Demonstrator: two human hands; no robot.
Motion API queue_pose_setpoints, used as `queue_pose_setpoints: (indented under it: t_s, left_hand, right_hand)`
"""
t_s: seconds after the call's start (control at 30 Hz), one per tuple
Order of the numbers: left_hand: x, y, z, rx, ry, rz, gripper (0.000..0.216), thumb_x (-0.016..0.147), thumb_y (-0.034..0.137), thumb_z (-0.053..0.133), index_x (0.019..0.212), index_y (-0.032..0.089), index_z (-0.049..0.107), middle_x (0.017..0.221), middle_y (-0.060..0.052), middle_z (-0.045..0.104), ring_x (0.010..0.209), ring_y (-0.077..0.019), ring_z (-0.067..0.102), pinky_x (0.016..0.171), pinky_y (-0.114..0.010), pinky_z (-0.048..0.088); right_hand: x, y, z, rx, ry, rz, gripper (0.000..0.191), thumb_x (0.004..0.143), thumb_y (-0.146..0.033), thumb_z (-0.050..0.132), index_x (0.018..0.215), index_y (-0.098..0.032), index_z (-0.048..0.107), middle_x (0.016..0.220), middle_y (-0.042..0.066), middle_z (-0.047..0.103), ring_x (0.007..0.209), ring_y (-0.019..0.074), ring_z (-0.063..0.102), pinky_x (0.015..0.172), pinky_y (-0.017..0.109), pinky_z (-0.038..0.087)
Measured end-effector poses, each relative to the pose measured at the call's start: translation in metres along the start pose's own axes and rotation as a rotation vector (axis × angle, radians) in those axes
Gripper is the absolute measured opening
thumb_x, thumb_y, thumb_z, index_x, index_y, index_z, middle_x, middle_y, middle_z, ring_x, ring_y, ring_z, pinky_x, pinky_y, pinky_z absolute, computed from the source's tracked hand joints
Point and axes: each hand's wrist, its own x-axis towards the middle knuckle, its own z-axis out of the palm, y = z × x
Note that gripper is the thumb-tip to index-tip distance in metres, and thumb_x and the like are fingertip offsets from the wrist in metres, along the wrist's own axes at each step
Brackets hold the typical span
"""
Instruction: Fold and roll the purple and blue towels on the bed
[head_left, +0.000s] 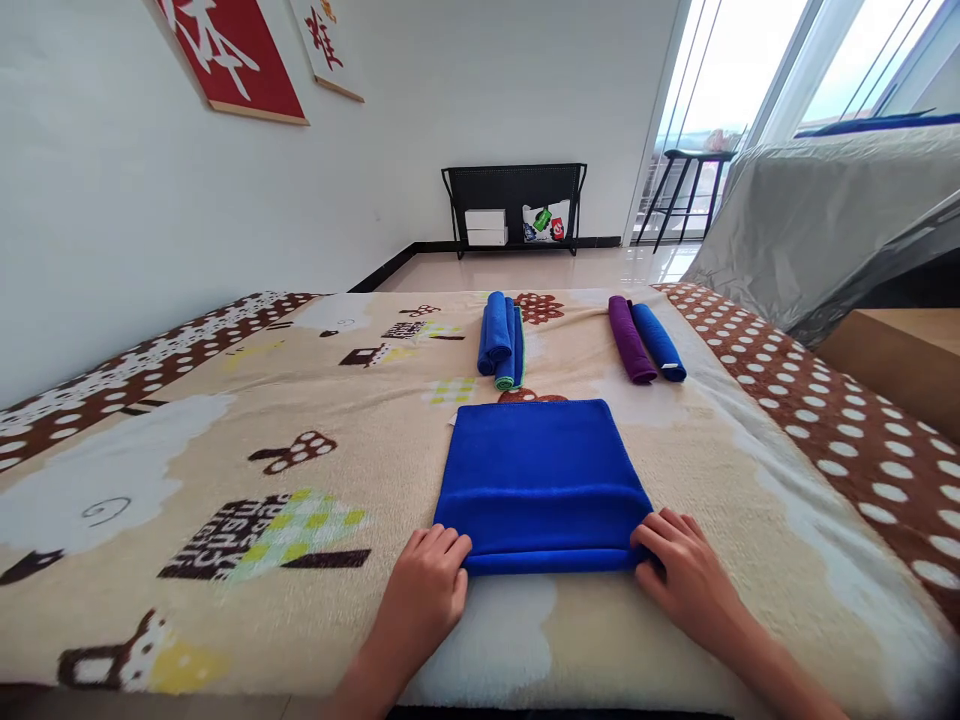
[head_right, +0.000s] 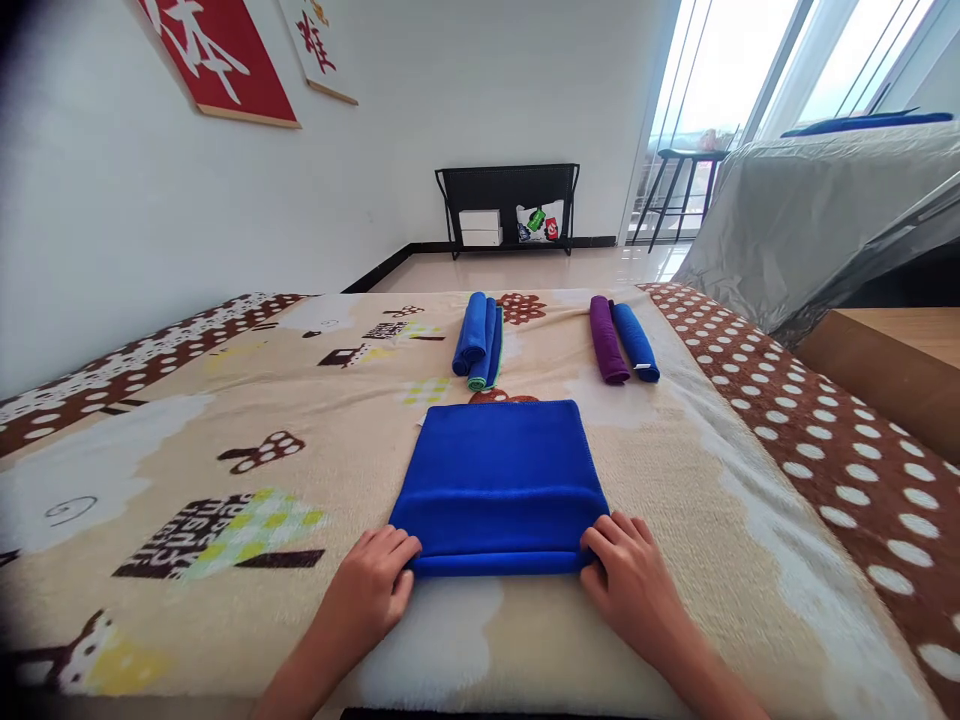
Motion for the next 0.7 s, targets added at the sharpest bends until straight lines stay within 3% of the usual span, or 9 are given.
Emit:
queue_pose_setpoints:
  t_s: [0.1, 0.17, 0.23, 0.37, 0.47, 0.6, 0.7]
  left_hand:
    - [0.013, 0.010, 0.000, 0.071, -0.001, -0.045, 0.029, 0.074, -0.004, 0.044, 0.072, 0.019, 0.061, 0.069, -0.004, 0.061, 0.069, -0.0240, 0.059, 0.069, -0.044, 0.054]
    - [0.017, 0.022, 0.005, 0.106, 0.039, -0.071, 0.032, 0.076, -0.004, 0.042, 0.085, 0.015, 0.067, 0.078, -0.009, 0.065, 0.077, -0.0278, 0.063, 0.075, -0.050, 0.054]
    - [0.020, 0.039, 0.013, 0.097, 0.073, -0.032, 0.040, 0.079, -0.003, 0.042, 0.107, 0.012, 0.067, 0.097, -0.012, 0.069, 0.092, -0.0288, 0.065, 0.084, -0.050, 0.055]
    - [0.021, 0.060, 0.026, -0.082, 0.072, 0.242, 0.048, 0.090, 0.005, 0.042, 0.135, 0.014, 0.055, 0.129, -0.007, 0.067, 0.119, -0.0194, 0.061, 0.102, -0.035, 0.051]
    - [0.010, 0.039, 0.026, -0.100, 0.015, 0.276, 0.048, 0.096, 0.012, 0.043, 0.144, 0.014, 0.045, 0.140, -0.006, 0.061, 0.131, -0.0173, 0.054, 0.107, -0.035, 0.048]
    - [-0.016, -0.012, 0.019, 0.055, -0.026, 0.106, 0.053, 0.097, 0.023, 0.048, 0.149, 0.018, 0.039, 0.147, -0.006, 0.054, 0.137, -0.0211, 0.050, 0.112, -0.043, 0.041]
    - [-0.019, -0.011, 0.019, 0.161, 0.081, 0.029, 0.050, 0.096, 0.019, 0.046, 0.146, 0.016, 0.045, 0.146, -0.009, 0.055, 0.136, -0.0263, 0.050, 0.121, -0.053, 0.022]
  right_hand:
    - [0.008, -0.012, 0.006, -0.074, 0.082, 0.077, 0.017, 0.078, -0.007, 0.048, 0.075, -0.019, 0.059, 0.087, 0.006, 0.062, 0.086, 0.0235, 0.054, 0.081, 0.042, 0.039]
    - [0.010, -0.027, 0.016, -0.093, 0.155, 0.094, 0.023, 0.081, -0.006, 0.046, 0.089, -0.018, 0.064, 0.102, 0.009, 0.065, 0.097, 0.0262, 0.056, 0.087, 0.046, 0.038]
    - [0.012, -0.047, 0.029, -0.041, 0.207, 0.009, 0.036, 0.085, -0.005, 0.043, 0.110, -0.019, 0.065, 0.116, 0.007, 0.065, 0.108, 0.0244, 0.057, 0.096, 0.045, 0.037]
    - [0.012, -0.070, 0.049, 0.053, 0.183, -0.261, 0.046, 0.095, -0.006, 0.037, 0.133, -0.022, 0.056, 0.129, 0.001, 0.064, 0.121, 0.0163, 0.056, 0.104, 0.037, 0.038]
    - [0.005, -0.047, 0.044, -0.046, 0.132, -0.294, 0.043, 0.098, -0.011, 0.040, 0.139, -0.020, 0.053, 0.136, 0.002, 0.060, 0.128, 0.0160, 0.054, 0.106, 0.036, 0.040]
    - [-0.013, -0.004, 0.025, -0.208, 0.076, -0.189, 0.041, 0.101, -0.021, 0.046, 0.141, -0.015, 0.051, 0.140, 0.005, 0.057, 0.132, 0.0197, 0.052, 0.111, 0.041, 0.038]
    - [-0.012, -0.015, 0.021, -0.266, 0.099, -0.126, 0.040, 0.100, -0.018, 0.044, 0.138, -0.012, 0.053, 0.143, 0.008, 0.054, 0.137, 0.0236, 0.046, 0.117, 0.048, 0.030]
